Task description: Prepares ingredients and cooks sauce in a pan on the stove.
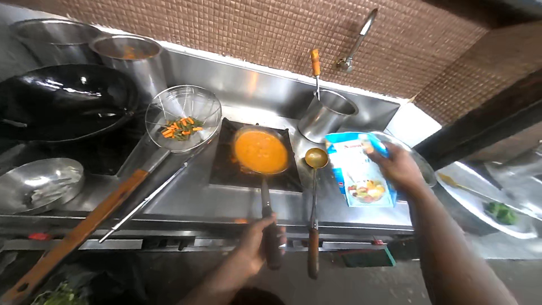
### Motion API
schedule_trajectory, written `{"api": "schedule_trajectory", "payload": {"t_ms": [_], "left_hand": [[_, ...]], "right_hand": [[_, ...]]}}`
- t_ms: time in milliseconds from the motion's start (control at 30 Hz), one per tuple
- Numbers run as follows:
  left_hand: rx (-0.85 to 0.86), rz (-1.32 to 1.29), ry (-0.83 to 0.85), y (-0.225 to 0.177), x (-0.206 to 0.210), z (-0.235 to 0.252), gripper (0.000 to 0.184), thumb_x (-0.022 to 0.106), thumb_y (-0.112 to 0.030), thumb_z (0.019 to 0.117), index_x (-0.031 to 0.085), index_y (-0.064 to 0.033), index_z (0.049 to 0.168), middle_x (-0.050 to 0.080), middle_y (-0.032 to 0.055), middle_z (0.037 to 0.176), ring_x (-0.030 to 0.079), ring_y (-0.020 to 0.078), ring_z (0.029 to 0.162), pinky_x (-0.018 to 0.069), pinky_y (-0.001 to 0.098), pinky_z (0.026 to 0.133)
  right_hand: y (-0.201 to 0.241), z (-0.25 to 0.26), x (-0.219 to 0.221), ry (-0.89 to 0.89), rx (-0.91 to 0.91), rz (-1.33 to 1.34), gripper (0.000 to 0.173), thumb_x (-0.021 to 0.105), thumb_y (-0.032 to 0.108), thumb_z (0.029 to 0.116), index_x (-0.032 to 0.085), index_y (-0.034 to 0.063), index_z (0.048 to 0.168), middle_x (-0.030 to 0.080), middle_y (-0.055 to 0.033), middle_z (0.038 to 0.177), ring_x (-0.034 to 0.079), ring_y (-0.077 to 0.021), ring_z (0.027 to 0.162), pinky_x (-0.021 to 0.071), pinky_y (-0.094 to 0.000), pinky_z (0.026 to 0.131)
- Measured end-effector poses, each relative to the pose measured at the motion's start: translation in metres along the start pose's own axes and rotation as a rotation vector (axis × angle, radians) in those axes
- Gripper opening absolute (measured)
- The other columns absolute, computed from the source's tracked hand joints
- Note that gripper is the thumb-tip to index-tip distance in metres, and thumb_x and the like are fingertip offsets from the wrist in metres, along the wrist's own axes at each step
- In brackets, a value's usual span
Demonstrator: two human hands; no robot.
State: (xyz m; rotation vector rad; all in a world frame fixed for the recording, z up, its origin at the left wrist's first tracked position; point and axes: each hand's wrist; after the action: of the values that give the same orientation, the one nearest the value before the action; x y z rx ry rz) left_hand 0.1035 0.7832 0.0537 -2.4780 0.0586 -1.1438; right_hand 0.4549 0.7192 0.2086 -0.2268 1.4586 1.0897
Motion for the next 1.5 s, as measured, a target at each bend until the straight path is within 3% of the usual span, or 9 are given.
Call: {"api": "schedule_trajectory", "payload": {"t_ms": [133,267,367,467,667,967,1167,1300,1500], "left_hand": [[-0.033,-0.03,0.024,-0.003,0.006,0.004,0.029,0.047,-0.031,0.11,0.06,-0.0046,0.108,0.067,0.0099,0.086,0.066,0.0191,0.065,0.0576,0.0325,0.055],[0.016,0.004,-0.01,0.002,0.011,0.003,0.029,0.057,-0.026,0.1066,0.053,-0.0045,0.126,0.069,0.0129,0.092,0.069,0.0218,0.069,0.0583,0.0339,0.056],[0.459,0.322,-0.201,0.006,0.005,0.003,0.062,0.078,-0.027,0.0904,0.047,-0.0026,0.138,0.06,0.0148,0.124,0.064,0.0212,0.107,0.0573,0.0382,0.086],[0.857,0.511,-0.256,-0.02,0.02,0.01,0.075,0.077,-0.036,0.0856,0.045,-0.0003,0.144,0.046,0.0216,0.149,0.045,0.0329,0.139,0.0456,0.0491,0.11],[0.243,-0.106,0.172,-0.09,0.117,0.075,0.063,0.075,-0.038,0.0949,0.05,-0.0047,0.142,0.061,0.0171,0.131,0.062,0.0282,0.116,0.0543,0.0448,0.095],[0.17,-0.288,-0.021,-0.092,0.137,0.1,0.053,0.069,-0.034,0.0999,0.054,-0.0006,0.137,0.061,0.0226,0.129,0.062,0.0355,0.115,0.0532,0.0546,0.094],[0.138,-0.288,0.092,-0.096,0.141,0.095,0.062,0.069,-0.034,0.0998,0.042,-0.0068,0.149,0.061,0.0216,0.129,0.064,0.0339,0.112,0.0557,0.052,0.091],[0.104,-0.279,0.159,-0.099,0.142,0.094,0.05,0.067,-0.033,0.101,0.052,-0.0015,0.137,0.065,0.0204,0.119,0.066,0.0305,0.103,0.0572,0.0479,0.087],[0.07,-0.358,0.192,-0.099,0.145,0.097,0.043,0.064,-0.028,0.1034,0.053,-0.0002,0.134,0.065,0.0203,0.117,0.066,0.0298,0.101,0.057,0.0467,0.086]], "right_hand": [[0.074,0.043,0.023,0.275,-0.16,-0.353,0.035,0.062,0.037,0.1029,0.069,0.0054,0.117,0.069,-0.0252,0.102,0.066,-0.0454,0.096,0.0498,-0.0694,0.083],[0.109,0.079,0.056,0.42,-0.23,-0.501,0.034,0.06,0.035,0.104,0.068,0.0036,0.114,0.068,-0.023,0.099,0.067,-0.0424,0.094,0.0508,-0.0658,0.082],[0.125,0.095,0.065,0.466,-0.265,-0.53,0.036,0.061,0.037,0.1038,0.069,0.0028,0.112,0.069,-0.0227,0.099,0.067,-0.0411,0.094,0.0513,-0.0652,0.084],[0.14,0.1,0.061,0.497,-0.266,-0.543,0.037,0.06,0.039,0.104,0.068,0.0025,0.108,0.068,-0.0212,0.094,0.067,-0.0384,0.089,0.0518,-0.0632,0.081],[0.171,0.096,0.056,0.598,-0.172,-0.404,0.037,0.059,0.036,0.1052,0.07,0.0018,0.113,0.07,-0.019,0.095,0.068,-0.0313,0.087,0.054,-0.0556,0.083],[0.182,0.087,0.062,0.65,0.029,-0.473,0.039,0.057,0.037,0.1057,0.067,-0.0004,0.105,0.066,-0.0153,0.09,0.063,-0.0241,0.082,0.0522,-0.046,0.079],[0.191,0.104,0.064,0.644,0.061,-0.351,0.045,0.07,0.039,0.0978,0.065,0.0025,0.124,0.07,-0.0183,0.105,0.069,-0.0277,0.092,0.0562,-0.0494,0.086],[0.199,0.117,0.068,0.626,0.103,-0.364,0.04,0.075,0.037,0.0937,0.069,-0.0013,0.104,0.07,-0.0143,0.088,0.067,-0.0217,0.077,0.0569,-0.0424,0.074],[0.188,0.133,0.077,0.662,0.048,-0.575,0.04,0.079,0.035,0.0905,0.069,-0.001,0.104,0.07,-0.0171,0.093,0.067,-0.0272,0.085,0.0544,-0.0499,0.082]]}}
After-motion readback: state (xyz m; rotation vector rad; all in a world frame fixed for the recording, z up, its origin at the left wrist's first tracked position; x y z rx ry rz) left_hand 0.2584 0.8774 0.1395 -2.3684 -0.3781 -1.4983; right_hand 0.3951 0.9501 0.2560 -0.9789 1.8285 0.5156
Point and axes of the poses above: each hand's wrist, its own z-axis towards the middle knuckle, its own x-axis out of the palm, y = z × x
